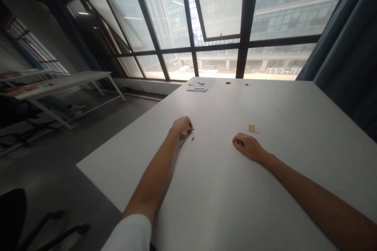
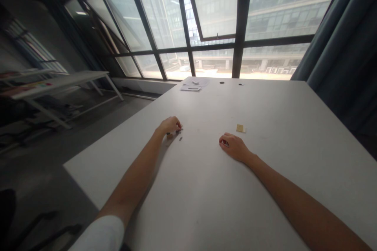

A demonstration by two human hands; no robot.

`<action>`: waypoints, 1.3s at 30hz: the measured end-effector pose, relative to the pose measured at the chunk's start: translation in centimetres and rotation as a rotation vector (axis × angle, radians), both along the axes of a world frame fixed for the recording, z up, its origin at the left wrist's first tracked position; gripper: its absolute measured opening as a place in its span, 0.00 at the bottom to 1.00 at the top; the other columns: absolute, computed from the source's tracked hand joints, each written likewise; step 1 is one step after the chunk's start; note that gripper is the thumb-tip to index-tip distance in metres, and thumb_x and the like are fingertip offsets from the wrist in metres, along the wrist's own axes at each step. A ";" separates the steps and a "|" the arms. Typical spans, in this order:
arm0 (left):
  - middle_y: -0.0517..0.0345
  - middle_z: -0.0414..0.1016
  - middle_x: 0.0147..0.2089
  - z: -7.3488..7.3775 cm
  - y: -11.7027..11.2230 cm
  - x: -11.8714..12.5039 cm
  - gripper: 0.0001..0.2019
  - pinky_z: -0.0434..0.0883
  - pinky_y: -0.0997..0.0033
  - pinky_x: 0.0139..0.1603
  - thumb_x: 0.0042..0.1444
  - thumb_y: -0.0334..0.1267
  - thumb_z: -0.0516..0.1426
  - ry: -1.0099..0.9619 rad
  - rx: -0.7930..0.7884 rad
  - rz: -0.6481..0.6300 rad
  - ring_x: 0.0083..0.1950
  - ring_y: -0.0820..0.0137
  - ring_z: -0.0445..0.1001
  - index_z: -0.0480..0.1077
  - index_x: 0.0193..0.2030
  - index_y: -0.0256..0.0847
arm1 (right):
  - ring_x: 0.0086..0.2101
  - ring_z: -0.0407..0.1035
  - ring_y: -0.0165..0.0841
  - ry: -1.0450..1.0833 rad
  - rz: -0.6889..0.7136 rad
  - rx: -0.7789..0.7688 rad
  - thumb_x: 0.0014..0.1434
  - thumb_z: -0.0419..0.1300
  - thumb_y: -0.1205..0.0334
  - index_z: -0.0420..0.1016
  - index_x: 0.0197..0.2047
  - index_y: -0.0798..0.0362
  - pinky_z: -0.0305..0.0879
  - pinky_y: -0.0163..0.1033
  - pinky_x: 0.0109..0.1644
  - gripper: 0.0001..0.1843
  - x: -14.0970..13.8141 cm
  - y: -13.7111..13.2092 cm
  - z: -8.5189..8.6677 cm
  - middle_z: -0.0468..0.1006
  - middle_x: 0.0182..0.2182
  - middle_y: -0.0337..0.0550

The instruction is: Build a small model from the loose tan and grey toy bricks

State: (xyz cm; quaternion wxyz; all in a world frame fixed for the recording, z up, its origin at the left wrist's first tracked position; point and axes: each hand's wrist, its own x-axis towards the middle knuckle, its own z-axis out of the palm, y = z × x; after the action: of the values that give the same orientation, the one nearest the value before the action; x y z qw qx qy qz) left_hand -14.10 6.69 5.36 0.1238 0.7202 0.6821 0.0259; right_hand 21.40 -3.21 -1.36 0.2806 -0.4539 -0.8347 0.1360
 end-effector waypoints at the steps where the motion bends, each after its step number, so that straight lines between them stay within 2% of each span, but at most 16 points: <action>1: 0.54 0.83 0.38 0.0 0.0 0.0 0.07 0.70 0.78 0.37 0.41 0.34 0.68 -0.014 0.001 0.009 0.37 0.68 0.77 0.82 0.31 0.44 | 0.31 0.67 0.31 -0.001 0.001 0.000 0.61 0.56 0.63 0.76 0.35 0.50 0.59 0.36 0.37 0.07 0.0 0.0 0.0 0.74 0.31 0.40; 5: 0.54 0.81 0.30 0.4 -0.1 0.2 0.09 0.68 0.78 0.31 0.41 0.36 0.67 -0.105 -0.006 0.044 0.31 0.71 0.75 0.82 0.32 0.39 | 0.31 0.67 0.31 -0.007 -0.007 -0.005 0.62 0.56 0.63 0.76 0.35 0.50 0.59 0.36 0.37 0.07 0.1 0.0 0.0 0.74 0.31 0.40; 9: 0.55 0.78 0.28 0.9 -0.4 1.4 0.12 0.64 0.78 0.26 0.47 0.38 0.65 -0.234 -0.013 0.041 0.27 0.73 0.71 0.81 0.38 0.35 | 0.31 0.67 0.31 -0.005 -0.010 -0.008 0.61 0.57 0.64 0.76 0.35 0.50 0.59 0.35 0.37 0.06 0.0 0.1 -0.2 0.74 0.31 0.39; 12: 0.59 0.74 0.26 1.0 -0.7 3.0 0.14 0.60 0.78 0.23 0.49 0.42 0.65 -0.439 -0.052 0.064 0.25 0.76 0.66 0.80 0.40 0.36 | 0.31 0.67 0.30 -0.002 -0.003 0.001 0.61 0.57 0.65 0.76 0.35 0.50 0.59 0.35 0.37 0.06 -0.1 0.2 -0.2 0.74 0.31 0.38; 17: 0.62 0.69 0.26 0.2 -1.9 7.1 0.20 0.54 0.78 0.22 0.41 0.45 0.70 -0.811 -0.260 0.095 0.25 0.79 0.61 0.78 0.39 0.36 | 0.30 0.67 0.30 0.068 -0.030 0.040 0.63 0.57 0.65 0.77 0.40 0.50 0.61 0.35 0.37 0.07 -0.2 0.3 -0.3 0.75 0.33 0.39; 22: 0.65 0.64 0.25 -0.8 -4.1 11.4 0.23 0.46 0.77 0.19 0.36 0.45 0.72 -1.077 -0.447 0.054 0.23 0.82 0.55 0.75 0.37 0.35 | 0.30 0.67 0.30 0.186 -0.105 0.190 0.61 0.63 0.63 0.76 0.48 0.50 0.63 0.36 0.38 0.11 -0.2 0.4 0.0 0.76 0.37 0.41; 27: 0.72 0.53 0.22 -2.1 -5.5 13.4 0.21 0.42 0.80 0.18 0.37 0.41 0.74 -1.347 -0.692 -0.038 0.20 0.84 0.48 0.71 0.33 0.35 | 0.33 0.69 0.32 0.231 -0.049 0.279 0.56 0.69 0.60 0.74 0.52 0.49 0.65 0.36 0.37 0.20 -0.6 0.0 0.4 0.77 0.40 0.42; 32: 0.73 0.50 0.21 -3.2 -5.6 13.8 0.20 0.44 0.82 0.18 0.38 0.37 0.74 -1.457 -0.851 -0.034 0.20 0.85 0.48 0.68 0.31 0.35 | 0.34 0.70 0.32 0.251 -0.016 0.305 0.57 0.69 0.62 0.74 0.50 0.49 0.66 0.37 0.37 0.18 -0.8 -0.2 0.5 0.77 0.40 0.43; 39: 0.72 0.51 0.21 -3.6 -6.0 14.3 0.20 0.42 0.81 0.19 0.39 0.39 0.74 -1.464 -0.841 -0.046 0.20 0.84 0.48 0.68 0.30 0.35 | 0.35 0.70 0.33 0.264 0.003 0.334 0.59 0.66 0.63 0.75 0.47 0.50 0.66 0.37 0.38 0.12 -0.8 -0.2 0.7 0.77 0.38 0.43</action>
State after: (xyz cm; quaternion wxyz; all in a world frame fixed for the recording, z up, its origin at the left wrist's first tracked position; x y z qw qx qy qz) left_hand 0.23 0.67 1.76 0.7930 0.4293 0.3677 0.2274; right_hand 20.61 -3.44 -0.70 0.4588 -0.3782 -0.8021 0.0546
